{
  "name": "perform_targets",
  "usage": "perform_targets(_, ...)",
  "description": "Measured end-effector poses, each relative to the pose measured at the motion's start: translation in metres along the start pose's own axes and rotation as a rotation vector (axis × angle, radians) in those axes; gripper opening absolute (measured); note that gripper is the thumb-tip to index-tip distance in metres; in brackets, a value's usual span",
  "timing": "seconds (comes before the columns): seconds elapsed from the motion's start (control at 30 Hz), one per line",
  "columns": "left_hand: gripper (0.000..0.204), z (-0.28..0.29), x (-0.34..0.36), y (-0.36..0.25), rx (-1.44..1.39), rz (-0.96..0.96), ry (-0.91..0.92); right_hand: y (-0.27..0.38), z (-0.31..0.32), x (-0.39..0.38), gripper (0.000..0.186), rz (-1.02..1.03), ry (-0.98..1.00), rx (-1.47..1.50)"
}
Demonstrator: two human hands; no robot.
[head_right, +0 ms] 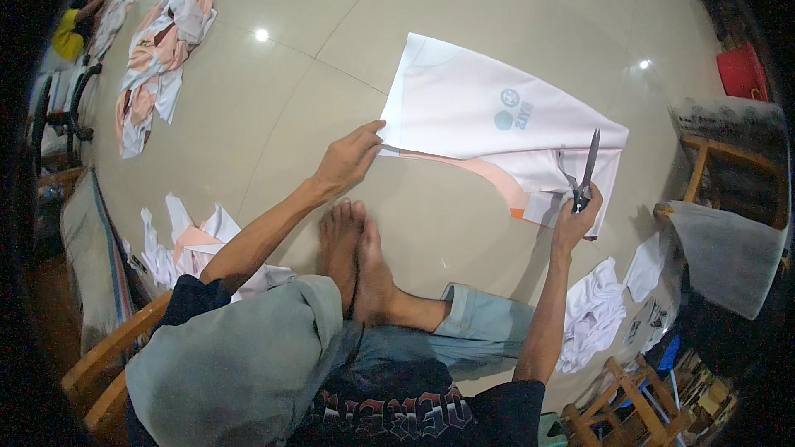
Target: The person uses scissors to cut a large piece of white fabric that has a pink paper pattern attached to it. They carefully follow the pattern's outline to trim the fabric, occasionally lifting and repositioning the material to continue cutting along the edges.
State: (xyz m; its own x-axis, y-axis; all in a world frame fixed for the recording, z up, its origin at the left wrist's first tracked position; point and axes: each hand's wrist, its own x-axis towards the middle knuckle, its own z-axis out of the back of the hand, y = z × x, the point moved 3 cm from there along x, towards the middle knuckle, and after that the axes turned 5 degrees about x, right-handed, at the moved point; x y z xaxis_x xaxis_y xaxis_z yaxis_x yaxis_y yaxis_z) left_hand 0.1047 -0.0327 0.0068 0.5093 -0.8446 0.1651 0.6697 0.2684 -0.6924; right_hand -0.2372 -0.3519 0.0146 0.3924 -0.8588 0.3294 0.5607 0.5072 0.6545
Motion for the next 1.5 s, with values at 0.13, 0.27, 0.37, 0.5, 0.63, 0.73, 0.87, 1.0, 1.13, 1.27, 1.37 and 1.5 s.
perform_targets(0.13,0.011,-0.003,-0.007,-0.005,0.039,-0.042,-0.073,0.012,0.01,0.001,0.05,0.094,-0.018,-0.038)
perform_targets(0.27,0.009,-0.003,-0.01,-0.011,0.066,-0.051,-0.112,0.016,0.025,0.002,0.051,0.019,-0.035,-0.034)
perform_targets(0.37,0.008,-0.001,-0.013,-0.014,0.075,-0.059,-0.127,0.018,0.033,0.003,0.051,0.019,-0.046,-0.043)
perform_targets(0.5,0.008,0.001,-0.018,-0.015,0.052,-0.039,-0.135,0.02,0.039,0.003,0.049,0.048,-0.068,-0.033)
perform_targets(0.63,0.008,0.002,-0.022,-0.016,0.045,-0.048,-0.144,0.018,0.04,0.001,0.047,0.037,-0.06,-0.011)
perform_targets(0.73,0.008,0.0,-0.022,-0.014,0.065,-0.065,-0.147,0.015,0.039,-0.001,0.047,0.051,-0.048,-0.035)
perform_targets(0.87,0.01,-0.004,-0.021,-0.008,0.067,-0.062,-0.12,0.009,0.036,-0.002,0.049,0.02,0.004,-0.022)
perform_targets(1.0,0.011,-0.001,-0.022,-0.011,0.202,-0.13,-0.116,0.011,0.036,-0.004,0.049,0.126,0.112,-0.08)
perform_targets(1.13,0.015,0.008,-0.017,-0.015,0.254,-0.096,-0.147,0.017,0.043,-0.02,0.049,-0.062,0.125,0.056)
perform_targets(1.27,0.029,0.008,0.015,-0.003,0.299,-0.159,-0.111,0.031,0.035,-0.034,0.052,-0.073,0.073,0.248)
perform_targets(1.37,0.041,-0.006,0.053,0.015,0.396,-0.256,-0.069,0.032,0.011,-0.021,0.055,-0.091,0.062,0.282)
perform_targets(1.5,0.053,-0.022,0.116,0.046,0.45,-0.073,-0.147,0.024,-0.021,0.019,0.056,-0.014,-0.042,-0.024)
